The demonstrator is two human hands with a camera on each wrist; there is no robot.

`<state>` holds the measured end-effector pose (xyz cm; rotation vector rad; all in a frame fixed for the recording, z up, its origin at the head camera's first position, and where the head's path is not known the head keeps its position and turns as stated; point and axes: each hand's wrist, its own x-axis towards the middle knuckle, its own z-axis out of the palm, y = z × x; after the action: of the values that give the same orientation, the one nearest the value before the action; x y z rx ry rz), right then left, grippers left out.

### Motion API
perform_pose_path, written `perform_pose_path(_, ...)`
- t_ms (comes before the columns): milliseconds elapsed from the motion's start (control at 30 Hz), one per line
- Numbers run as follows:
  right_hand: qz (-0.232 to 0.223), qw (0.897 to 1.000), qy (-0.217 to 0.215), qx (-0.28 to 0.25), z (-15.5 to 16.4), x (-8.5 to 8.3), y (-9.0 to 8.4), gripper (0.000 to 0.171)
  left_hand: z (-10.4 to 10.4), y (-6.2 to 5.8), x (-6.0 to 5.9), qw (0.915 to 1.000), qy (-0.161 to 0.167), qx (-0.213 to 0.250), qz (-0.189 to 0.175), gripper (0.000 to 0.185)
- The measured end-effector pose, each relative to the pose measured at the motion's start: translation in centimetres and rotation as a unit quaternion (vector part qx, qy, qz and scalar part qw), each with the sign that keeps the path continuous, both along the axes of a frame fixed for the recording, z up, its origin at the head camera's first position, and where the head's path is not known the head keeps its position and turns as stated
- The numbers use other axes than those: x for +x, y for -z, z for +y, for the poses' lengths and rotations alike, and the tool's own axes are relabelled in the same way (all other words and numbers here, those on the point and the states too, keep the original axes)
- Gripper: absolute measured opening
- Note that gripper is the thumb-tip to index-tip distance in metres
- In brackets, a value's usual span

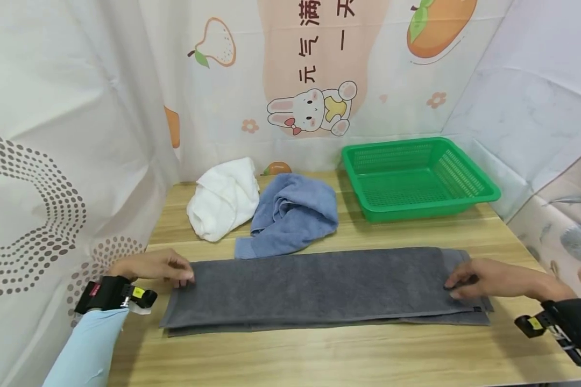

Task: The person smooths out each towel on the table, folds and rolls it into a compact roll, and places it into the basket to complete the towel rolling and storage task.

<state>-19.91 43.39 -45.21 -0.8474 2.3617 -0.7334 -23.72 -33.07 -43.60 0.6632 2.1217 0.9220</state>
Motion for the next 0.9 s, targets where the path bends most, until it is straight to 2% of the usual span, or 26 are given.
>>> perform_pose_path(33, 0.024, 0.999, 0.022, 0.013, -0.5, -0.1, 0.1, 0.013, 0.4, 0.2, 0.0, 0.9991, -0.033, -0.009, 0.025, 0.021)
perform_pose_path(100, 0.111, 0.992, 0.054, 0.039, -1.5, -0.5, 0.4, 0.017, 1.2, 0.6, -0.1, 0.9918, -0.091, -0.031, 0.083, 0.024)
perform_pose_path(167, 0.185, 0.977, 0.077, 0.071, -2.2, -1.0, 1.1, 0.021, 1.8, 1.3, -0.3, 0.9814, -0.114, -0.049, 0.147, 0.031)
perform_pose_path(233, 0.224, 0.966, 0.088, 0.093, -2.6, -1.3, 1.8, 0.023, 2.2, 2.2, -0.6, 0.9767, -0.097, -0.065, 0.18, 0.035)
perform_pose_path(333, 0.232, 0.963, 0.088, 0.11, -3.0, -1.4, 2.3, 0.018, 2.2, 3.6, -0.8, 0.9725, -0.055, -0.079, 0.212, 0.031)
perform_pose_path(400, 0.249, 0.958, 0.085, 0.115, -3.8, -1.5, 2.1, 0.008, 2.0, 4.0, -0.8, 0.9685, -0.036, -0.088, 0.23, 0.031)
perform_pose_path(467, 0.28, 0.952, 0.075, 0.102, -5.7, -2.1, 1.7, 0.005, 1.4, 3.9, -0.5, 0.964, -0.043, -0.1, 0.243, 0.033)
perform_pose_path(533, 0.31, 0.946, 0.062, 0.075, -8.8, -2.9, 1.1, 0.007, 0.8, 3.5, -0.2, 0.9637, -0.058, -0.108, 0.237, 0.036)
perform_pose_path(633, 0.338, 0.94, 0.033, 0.027, -15.0, -4.5, 0.6, 0.018, 0.1, 3.1, 0.2, 0.9675, -0.094, -0.118, 0.203, 0.035)
perform_pose_path(767, 0.311, 0.95, 0.007, 0.016, -23.3, -7.6, 0.7, 0.044, -0.3, 3.3, 0.7, 0.9709, -0.124, -0.118, 0.168, 0.031)
perform_pose_path(867, 0.253, 0.966, 0.02, 0.05, -27.5, -10.3, 1.6, 0.066, 0.0, 3.6, 0.9, 0.9726, -0.133, -0.11, 0.156, 0.028)
perform_pose_path(900, 0.246, 0.967, 0.026, 0.066, -28.5, -11.4, 2.1, 0.071, 0.3, 3.7, 0.9, 0.9727, -0.137, -0.108, 0.154, 0.028)
